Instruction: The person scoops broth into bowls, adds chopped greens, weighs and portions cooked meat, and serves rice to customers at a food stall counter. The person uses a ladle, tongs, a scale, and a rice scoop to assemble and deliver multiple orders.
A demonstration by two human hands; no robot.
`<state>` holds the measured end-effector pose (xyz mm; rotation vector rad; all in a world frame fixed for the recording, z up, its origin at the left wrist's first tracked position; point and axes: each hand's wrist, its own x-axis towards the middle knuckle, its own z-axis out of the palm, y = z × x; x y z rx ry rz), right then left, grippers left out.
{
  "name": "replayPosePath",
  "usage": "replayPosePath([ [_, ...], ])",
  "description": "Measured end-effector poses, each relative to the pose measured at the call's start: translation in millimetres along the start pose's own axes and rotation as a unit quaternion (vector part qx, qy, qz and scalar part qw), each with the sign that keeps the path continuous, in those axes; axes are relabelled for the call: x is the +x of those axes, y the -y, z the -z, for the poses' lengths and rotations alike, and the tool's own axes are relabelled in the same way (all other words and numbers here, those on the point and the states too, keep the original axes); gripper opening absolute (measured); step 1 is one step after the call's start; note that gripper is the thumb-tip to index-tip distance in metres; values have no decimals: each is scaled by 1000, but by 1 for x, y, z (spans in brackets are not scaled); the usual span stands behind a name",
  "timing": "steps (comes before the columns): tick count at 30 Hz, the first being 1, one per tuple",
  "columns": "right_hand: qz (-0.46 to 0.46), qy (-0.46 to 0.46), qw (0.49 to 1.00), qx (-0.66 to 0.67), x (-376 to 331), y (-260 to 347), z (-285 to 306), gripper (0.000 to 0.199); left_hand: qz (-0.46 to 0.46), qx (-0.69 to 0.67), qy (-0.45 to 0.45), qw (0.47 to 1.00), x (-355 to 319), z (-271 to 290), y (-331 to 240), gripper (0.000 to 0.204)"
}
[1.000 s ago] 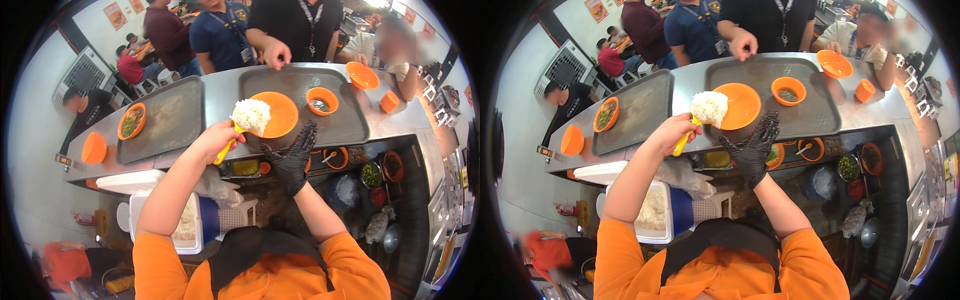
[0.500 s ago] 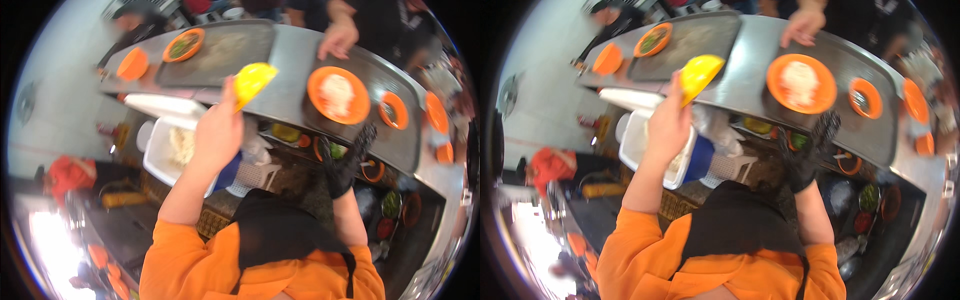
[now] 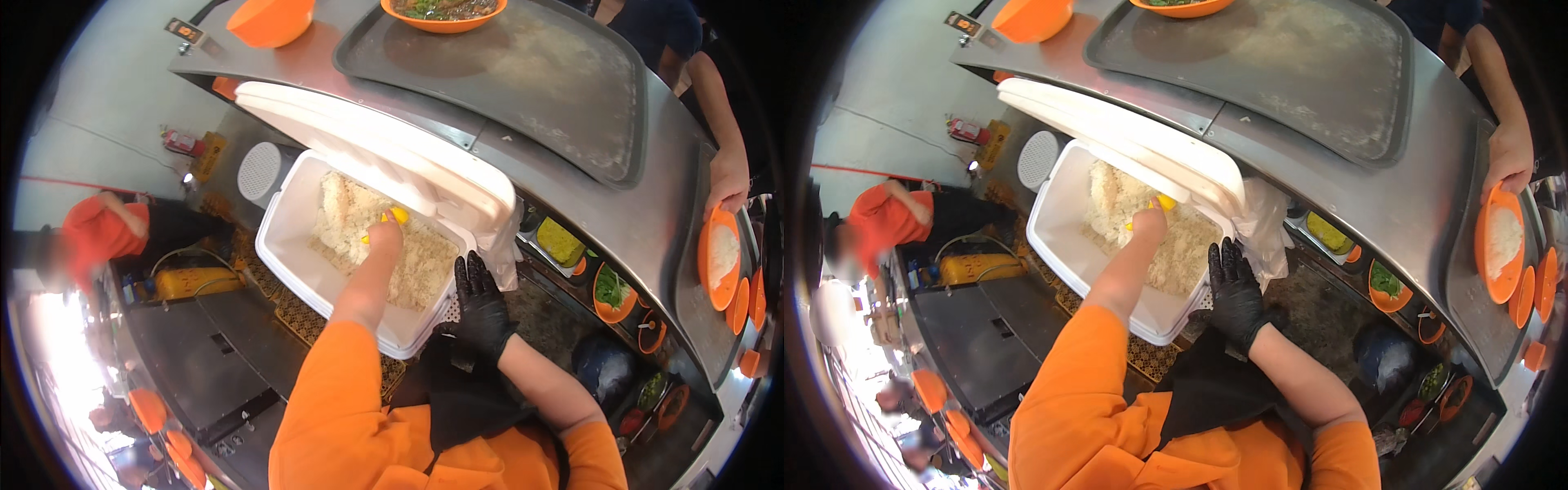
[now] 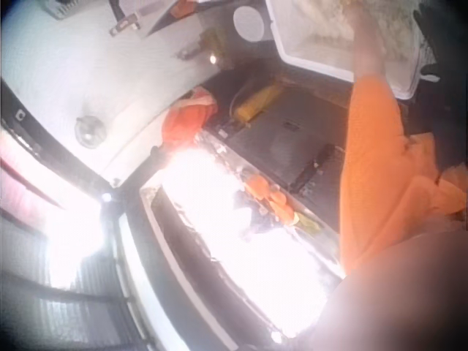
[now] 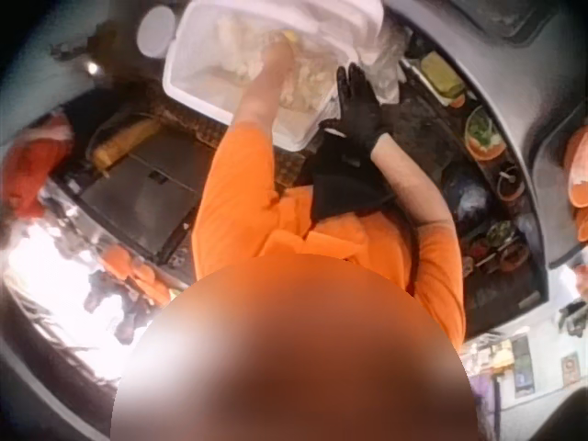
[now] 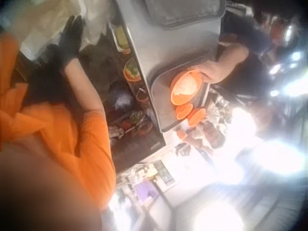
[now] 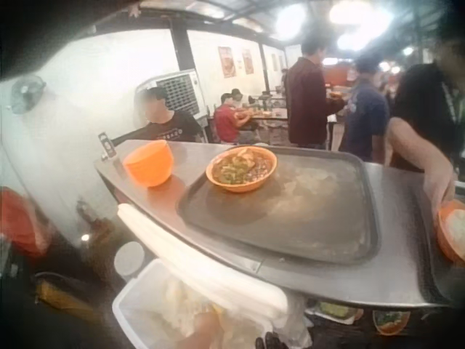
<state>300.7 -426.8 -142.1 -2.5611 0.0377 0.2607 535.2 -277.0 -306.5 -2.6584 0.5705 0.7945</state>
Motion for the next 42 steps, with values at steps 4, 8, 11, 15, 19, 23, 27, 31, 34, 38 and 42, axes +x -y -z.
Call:
replayPosePath([
  [4,-72,12,997,27,16,3,-21,120,-102,69,52,991,34,-60,-22,65],
  [8,-105,20,993,45,17,3,-25,128,-178,51,62,981,25,-86,-16,63],
  [11,-114,10,993,27,21,3,-27,134,-225,29,94,969,12,-82,-17,58],
  [15,-128,20,990,61,28,2,-29,137,-253,14,147,956,-31,-64,-31,46],
  [19,-130,11,990,51,32,1,-29,141,-293,12,231,927,-79,-37,-22,40],
  [23,-132,12,990,56,34,2,-28,143,-361,24,280,889,-88,-17,0,32],
  [27,-119,1,990,74,32,-3,-32,143,-412,-12,276,868,-75,-27,29,29],
  [31,-97,-51,992,63,28,-8,-43,141,-297,-131,438,838,-60,-27,52,23],
  [34,-86,-80,992,45,23,-5,-43,135,-302,-203,414,834,-68,-2,70,22],
  [38,-17,-33,999,17,-20,14,-6,105,-240,-373,324,836,-108,41,108,12],
  [42,44,-59,976,205,-129,0,81,74,-153,-554,218,789,-150,62,133,12],
])
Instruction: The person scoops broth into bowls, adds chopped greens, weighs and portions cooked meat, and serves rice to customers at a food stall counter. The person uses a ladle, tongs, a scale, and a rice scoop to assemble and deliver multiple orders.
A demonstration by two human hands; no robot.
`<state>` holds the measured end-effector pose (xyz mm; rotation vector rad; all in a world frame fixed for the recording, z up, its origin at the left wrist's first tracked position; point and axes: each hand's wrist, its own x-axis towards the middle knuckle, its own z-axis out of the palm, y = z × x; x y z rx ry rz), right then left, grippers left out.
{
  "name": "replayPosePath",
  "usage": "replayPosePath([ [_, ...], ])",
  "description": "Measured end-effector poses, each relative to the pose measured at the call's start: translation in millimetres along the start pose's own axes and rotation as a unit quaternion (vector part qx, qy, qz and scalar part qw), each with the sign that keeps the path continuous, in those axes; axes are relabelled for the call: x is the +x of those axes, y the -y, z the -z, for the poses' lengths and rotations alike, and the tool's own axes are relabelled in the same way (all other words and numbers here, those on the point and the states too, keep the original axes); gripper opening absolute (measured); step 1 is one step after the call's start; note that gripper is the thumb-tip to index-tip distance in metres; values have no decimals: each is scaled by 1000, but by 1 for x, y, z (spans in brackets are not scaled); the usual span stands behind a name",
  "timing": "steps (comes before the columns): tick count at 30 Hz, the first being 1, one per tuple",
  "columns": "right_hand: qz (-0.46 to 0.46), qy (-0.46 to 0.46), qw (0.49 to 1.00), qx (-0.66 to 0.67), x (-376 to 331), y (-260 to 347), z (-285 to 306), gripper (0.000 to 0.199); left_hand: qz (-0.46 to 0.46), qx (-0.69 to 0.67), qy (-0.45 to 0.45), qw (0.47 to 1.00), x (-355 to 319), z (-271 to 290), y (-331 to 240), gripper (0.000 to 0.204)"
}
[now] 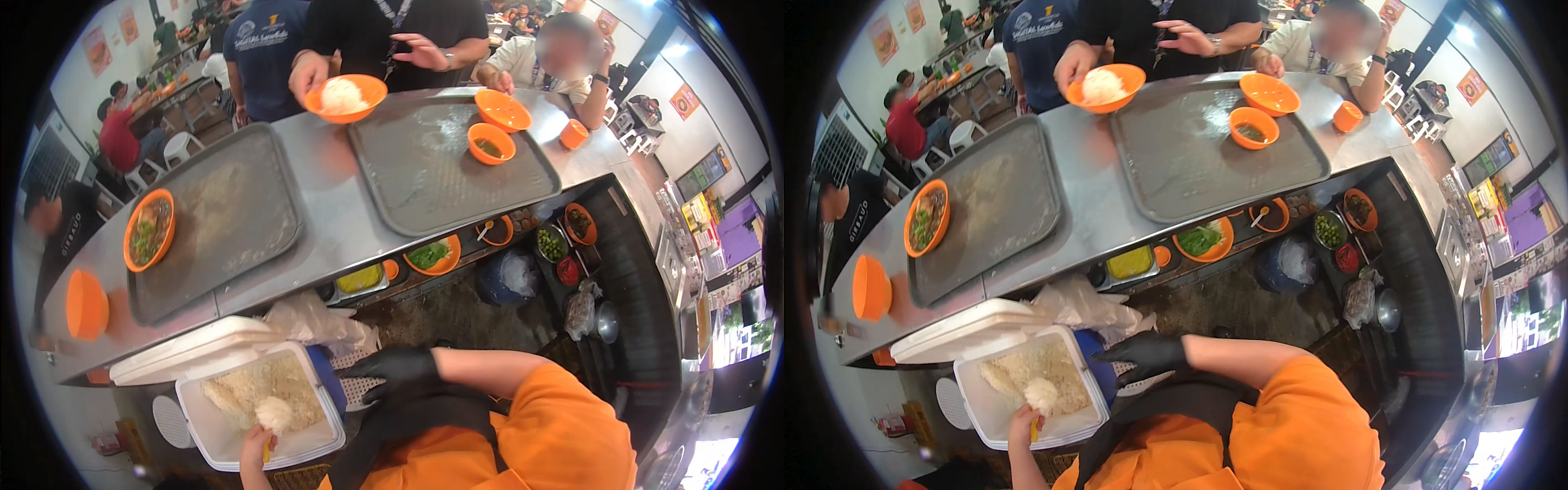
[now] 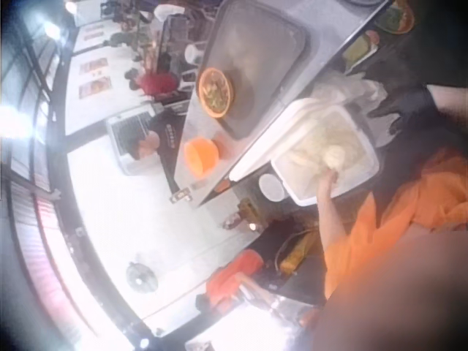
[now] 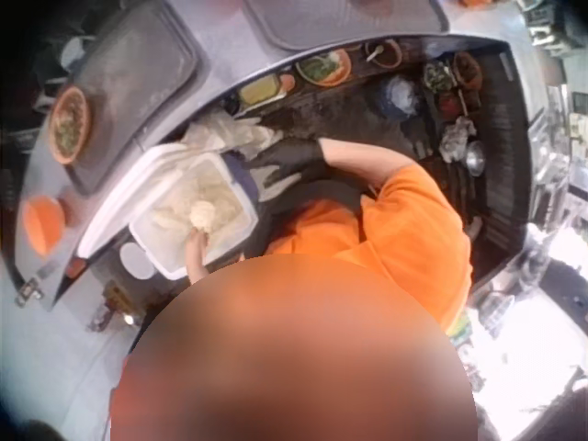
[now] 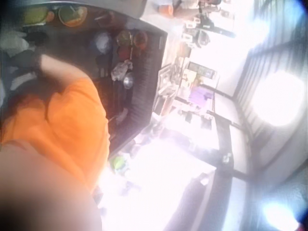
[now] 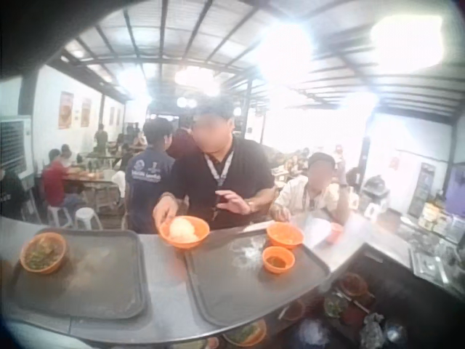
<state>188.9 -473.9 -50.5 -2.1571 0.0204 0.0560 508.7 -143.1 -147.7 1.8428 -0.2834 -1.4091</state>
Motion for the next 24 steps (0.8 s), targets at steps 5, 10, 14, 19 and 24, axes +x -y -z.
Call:
replayPosePath([
  [5,-170,-479,847,154,-202,0,157,39,-23,-96,-112,989,-51,-15,-11,16],
  [10,-249,-672,602,-352,-374,-95,335,90,-50,-126,-194,972,-94,-78,-42,20],
  [14,-319,-632,603,-367,-438,-198,432,128,-69,-143,-216,963,-128,-157,-91,24],
  [19,-229,-616,694,-295,-443,-258,442,115,-74,-94,-153,981,-146,-250,-179,26],
  [24,-174,-678,691,-181,-428,-261,434,77,-106,7,0,994,-123,-348,-301,25],
])
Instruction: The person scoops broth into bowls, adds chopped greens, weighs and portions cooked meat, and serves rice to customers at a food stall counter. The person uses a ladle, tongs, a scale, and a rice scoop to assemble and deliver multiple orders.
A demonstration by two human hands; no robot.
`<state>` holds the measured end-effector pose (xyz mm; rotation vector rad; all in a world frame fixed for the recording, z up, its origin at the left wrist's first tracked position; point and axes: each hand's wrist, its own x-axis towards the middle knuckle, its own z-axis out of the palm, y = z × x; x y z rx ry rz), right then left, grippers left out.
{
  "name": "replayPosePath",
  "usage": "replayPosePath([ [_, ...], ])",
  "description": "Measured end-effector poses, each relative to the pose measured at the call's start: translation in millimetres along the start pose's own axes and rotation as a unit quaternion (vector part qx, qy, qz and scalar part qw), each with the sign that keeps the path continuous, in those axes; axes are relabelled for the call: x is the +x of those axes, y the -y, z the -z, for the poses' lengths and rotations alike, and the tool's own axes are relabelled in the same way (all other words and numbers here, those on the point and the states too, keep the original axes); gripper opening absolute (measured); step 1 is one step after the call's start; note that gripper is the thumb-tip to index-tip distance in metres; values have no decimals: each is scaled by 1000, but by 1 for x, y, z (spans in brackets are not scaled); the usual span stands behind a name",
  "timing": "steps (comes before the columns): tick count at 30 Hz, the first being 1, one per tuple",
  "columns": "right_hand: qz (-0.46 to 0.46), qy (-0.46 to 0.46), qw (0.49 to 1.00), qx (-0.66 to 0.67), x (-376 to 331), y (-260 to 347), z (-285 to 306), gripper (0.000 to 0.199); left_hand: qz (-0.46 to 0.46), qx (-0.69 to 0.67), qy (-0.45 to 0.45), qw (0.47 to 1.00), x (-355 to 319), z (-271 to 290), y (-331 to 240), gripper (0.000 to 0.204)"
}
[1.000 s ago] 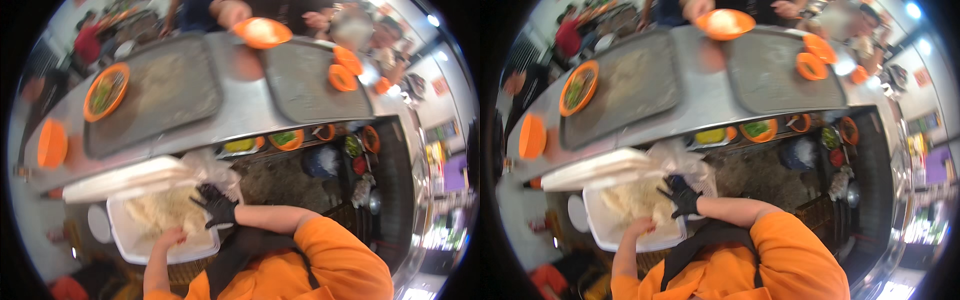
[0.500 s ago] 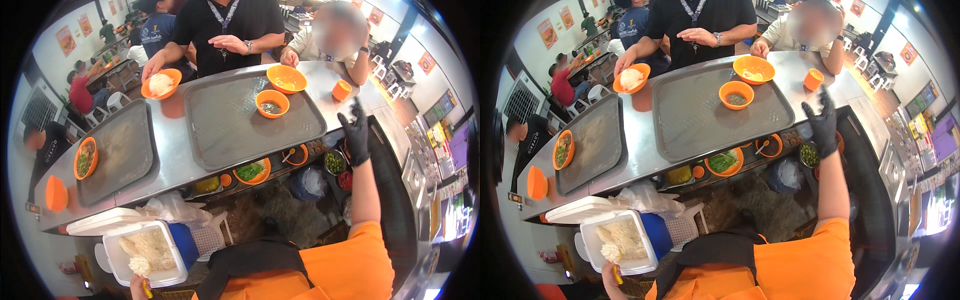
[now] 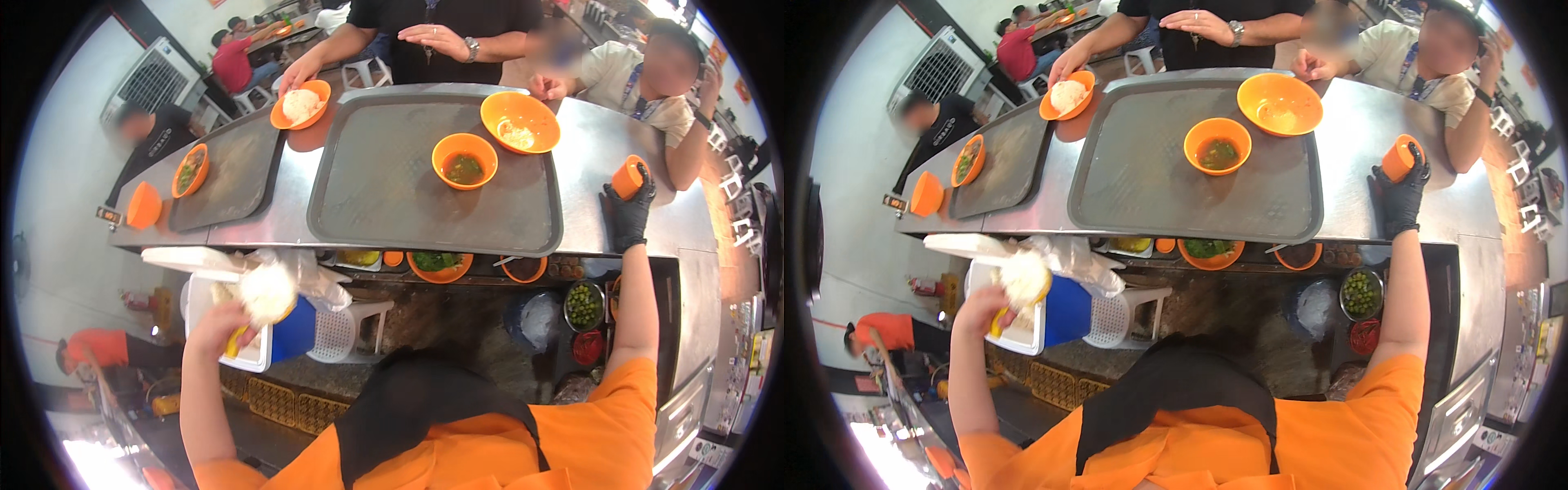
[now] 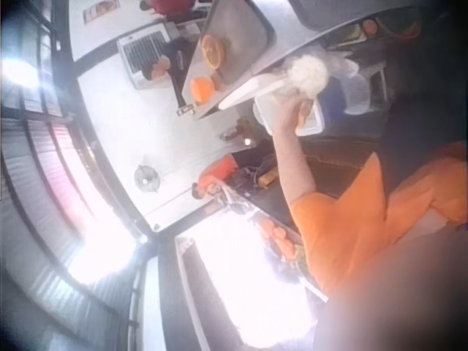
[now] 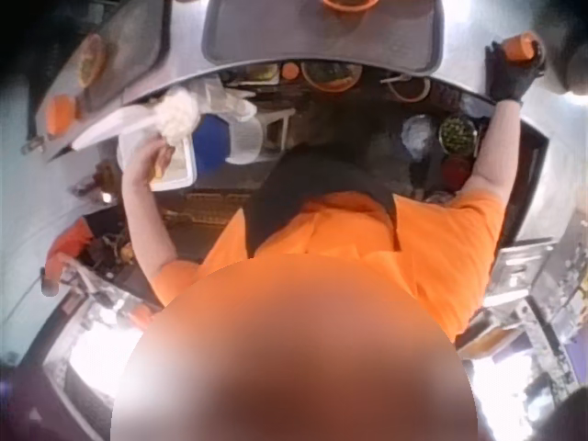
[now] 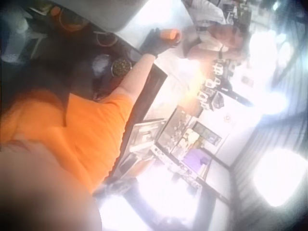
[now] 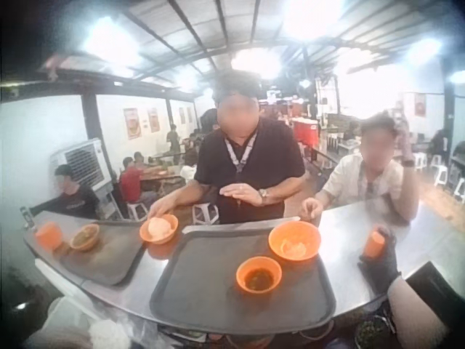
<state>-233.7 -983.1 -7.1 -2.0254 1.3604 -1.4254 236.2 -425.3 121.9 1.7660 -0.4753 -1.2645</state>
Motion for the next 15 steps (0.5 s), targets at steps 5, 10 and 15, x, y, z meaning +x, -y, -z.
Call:
replayPosePath([
  [5,-19,-4,1000,18,5,-5,-4,61,-47,46,150,987,95,-105,-115,23],
  [10,-32,12,997,70,6,-12,-4,54,-45,46,217,974,206,-213,-197,15],
  [15,-28,9,997,77,-2,-6,6,55,-137,320,55,936,292,-306,-225,19],
])
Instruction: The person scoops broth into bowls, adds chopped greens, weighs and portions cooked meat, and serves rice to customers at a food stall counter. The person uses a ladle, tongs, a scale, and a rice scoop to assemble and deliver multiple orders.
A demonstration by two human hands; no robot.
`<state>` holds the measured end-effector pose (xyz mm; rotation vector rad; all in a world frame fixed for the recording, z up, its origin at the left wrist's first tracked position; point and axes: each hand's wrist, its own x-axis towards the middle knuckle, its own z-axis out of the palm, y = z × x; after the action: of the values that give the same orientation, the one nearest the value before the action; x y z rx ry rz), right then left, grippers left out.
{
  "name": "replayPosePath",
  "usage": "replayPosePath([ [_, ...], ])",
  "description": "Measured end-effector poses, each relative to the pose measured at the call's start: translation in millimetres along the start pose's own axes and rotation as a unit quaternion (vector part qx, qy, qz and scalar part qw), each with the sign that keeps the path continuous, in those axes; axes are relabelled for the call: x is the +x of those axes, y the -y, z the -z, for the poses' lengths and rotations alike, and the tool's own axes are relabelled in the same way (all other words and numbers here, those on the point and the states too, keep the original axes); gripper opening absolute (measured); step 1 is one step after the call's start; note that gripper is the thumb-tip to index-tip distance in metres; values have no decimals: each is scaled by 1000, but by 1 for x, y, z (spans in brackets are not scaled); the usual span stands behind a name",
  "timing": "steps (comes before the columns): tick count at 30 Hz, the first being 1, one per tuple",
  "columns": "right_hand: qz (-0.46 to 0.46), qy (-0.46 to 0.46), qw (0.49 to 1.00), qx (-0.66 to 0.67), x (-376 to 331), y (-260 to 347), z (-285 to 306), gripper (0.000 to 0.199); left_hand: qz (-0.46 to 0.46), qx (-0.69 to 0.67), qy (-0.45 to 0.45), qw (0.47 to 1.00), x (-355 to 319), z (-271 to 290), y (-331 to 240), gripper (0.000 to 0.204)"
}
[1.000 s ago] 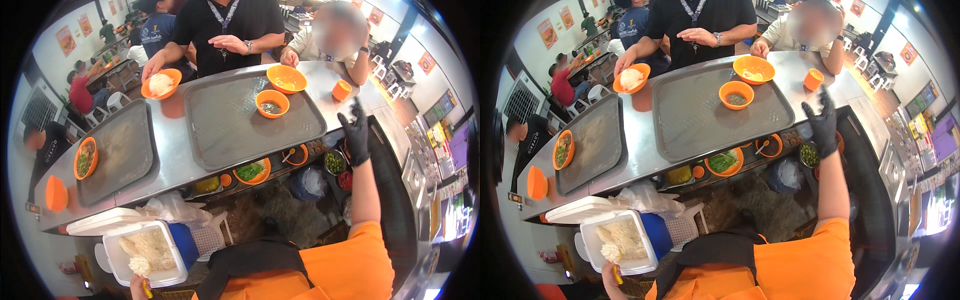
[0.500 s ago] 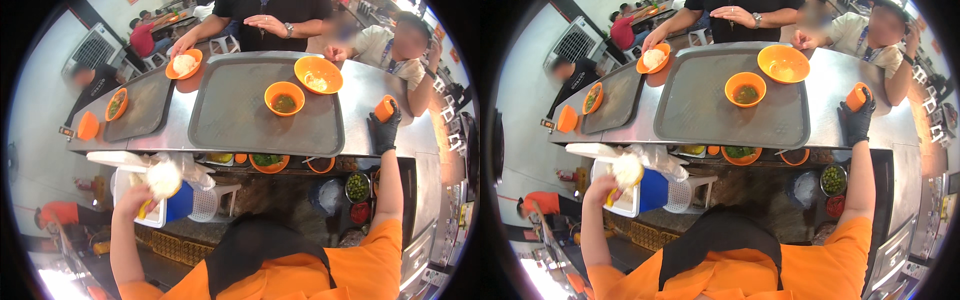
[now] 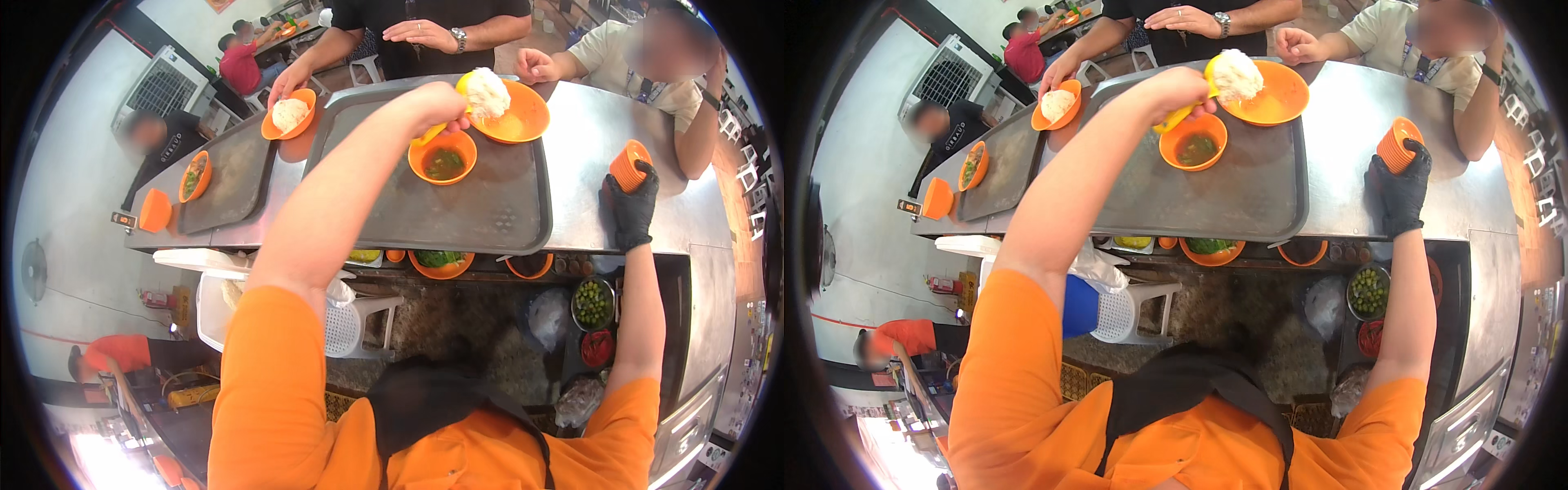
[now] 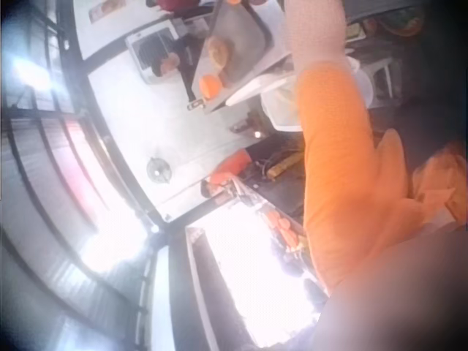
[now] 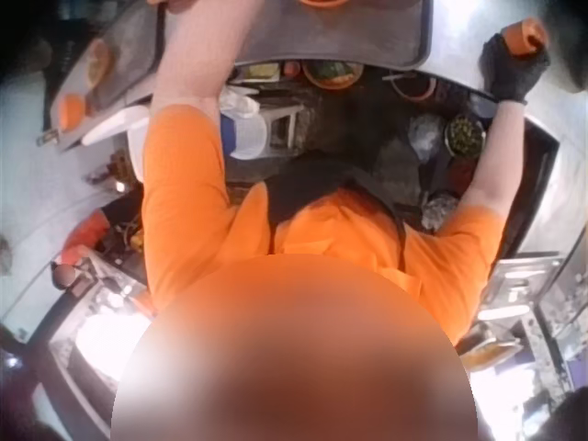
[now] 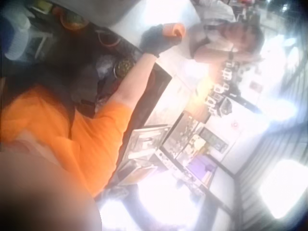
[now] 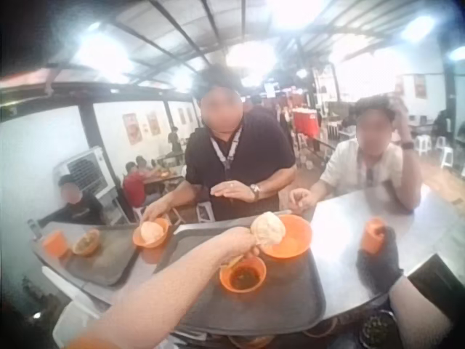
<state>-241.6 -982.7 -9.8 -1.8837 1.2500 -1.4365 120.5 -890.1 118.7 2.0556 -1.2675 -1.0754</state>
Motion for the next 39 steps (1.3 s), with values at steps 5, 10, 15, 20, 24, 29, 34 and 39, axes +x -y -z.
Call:
replayPosePath([
  [5,67,11,996,-54,-38,19,28,58,-146,404,-193,882,19,-51,6,57],
  [10,107,19,989,-101,-109,61,49,71,-273,433,-332,792,-29,-24,13,54],
  [15,65,130,986,84,-227,109,13,77,-325,283,-437,790,-183,38,127,46],
  [20,-72,327,926,175,-363,102,-101,71,-52,-95,-504,857,-375,32,307,51],
  [24,-213,346,889,211,-463,63,-220,65,144,-166,-579,785,-442,23,459,59],
  [29,-328,211,861,326,-510,1,-375,56,281,33,-501,818,-453,21,611,67],
  [34,-377,81,792,474,-506,-37,-451,48,196,249,-505,803,-453,1,668,64],
  [39,-338,33,789,512,-505,-58,-484,35,203,256,-493,807,-457,0,670,61],
])
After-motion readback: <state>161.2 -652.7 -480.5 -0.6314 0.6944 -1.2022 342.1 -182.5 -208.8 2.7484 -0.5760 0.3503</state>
